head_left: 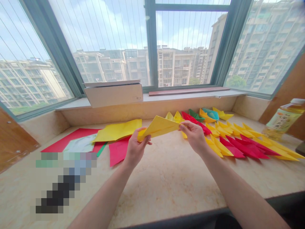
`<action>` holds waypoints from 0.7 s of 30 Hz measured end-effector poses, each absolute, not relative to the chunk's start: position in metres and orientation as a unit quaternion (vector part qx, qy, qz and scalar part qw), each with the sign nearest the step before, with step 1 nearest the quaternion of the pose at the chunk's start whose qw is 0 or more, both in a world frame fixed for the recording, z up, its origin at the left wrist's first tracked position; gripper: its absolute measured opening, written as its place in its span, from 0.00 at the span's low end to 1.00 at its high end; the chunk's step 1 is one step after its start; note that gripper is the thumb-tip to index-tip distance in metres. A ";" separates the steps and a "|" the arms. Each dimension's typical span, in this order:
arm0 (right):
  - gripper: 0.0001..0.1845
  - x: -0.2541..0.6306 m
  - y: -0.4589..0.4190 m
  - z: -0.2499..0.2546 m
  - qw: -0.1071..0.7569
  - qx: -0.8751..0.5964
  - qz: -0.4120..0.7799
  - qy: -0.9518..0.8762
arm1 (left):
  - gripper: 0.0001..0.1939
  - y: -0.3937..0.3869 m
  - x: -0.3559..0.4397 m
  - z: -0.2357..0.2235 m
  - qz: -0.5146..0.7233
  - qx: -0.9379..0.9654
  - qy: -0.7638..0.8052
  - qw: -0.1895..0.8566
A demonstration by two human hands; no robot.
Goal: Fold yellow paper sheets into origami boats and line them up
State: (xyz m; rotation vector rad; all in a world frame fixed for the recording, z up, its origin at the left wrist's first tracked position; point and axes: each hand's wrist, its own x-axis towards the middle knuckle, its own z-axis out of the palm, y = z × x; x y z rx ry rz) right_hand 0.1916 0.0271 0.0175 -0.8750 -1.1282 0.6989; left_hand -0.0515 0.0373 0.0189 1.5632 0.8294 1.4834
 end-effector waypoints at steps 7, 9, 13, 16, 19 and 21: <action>0.17 0.193 0.034 0.006 0.718 -0.385 0.346 -0.466 | 0.21 0.041 -0.051 0.014 0.681 0.620 0.242 0.303; 0.16 0.192 0.035 0.005 0.718 -0.372 0.368 -0.459 | 0.15 0.041 -0.053 0.013 0.675 0.638 0.241 0.280; 0.15 0.189 0.032 0.008 0.725 -0.341 0.399 -0.446 | 0.11 0.040 -0.058 0.013 0.675 0.660 0.265 0.195; 0.15 0.187 0.031 0.010 0.727 -0.337 0.406 -0.439 | 0.12 0.039 -0.060 0.014 0.668 0.668 0.282 0.168; 0.15 0.187 0.031 0.008 0.723 -0.337 0.402 -0.449 | 0.13 0.039 -0.057 0.015 0.678 0.647 0.273 0.217; 0.14 0.186 0.032 0.006 0.727 -0.333 0.392 -0.456 | 0.13 0.039 -0.056 0.016 0.677 0.635 0.265 0.263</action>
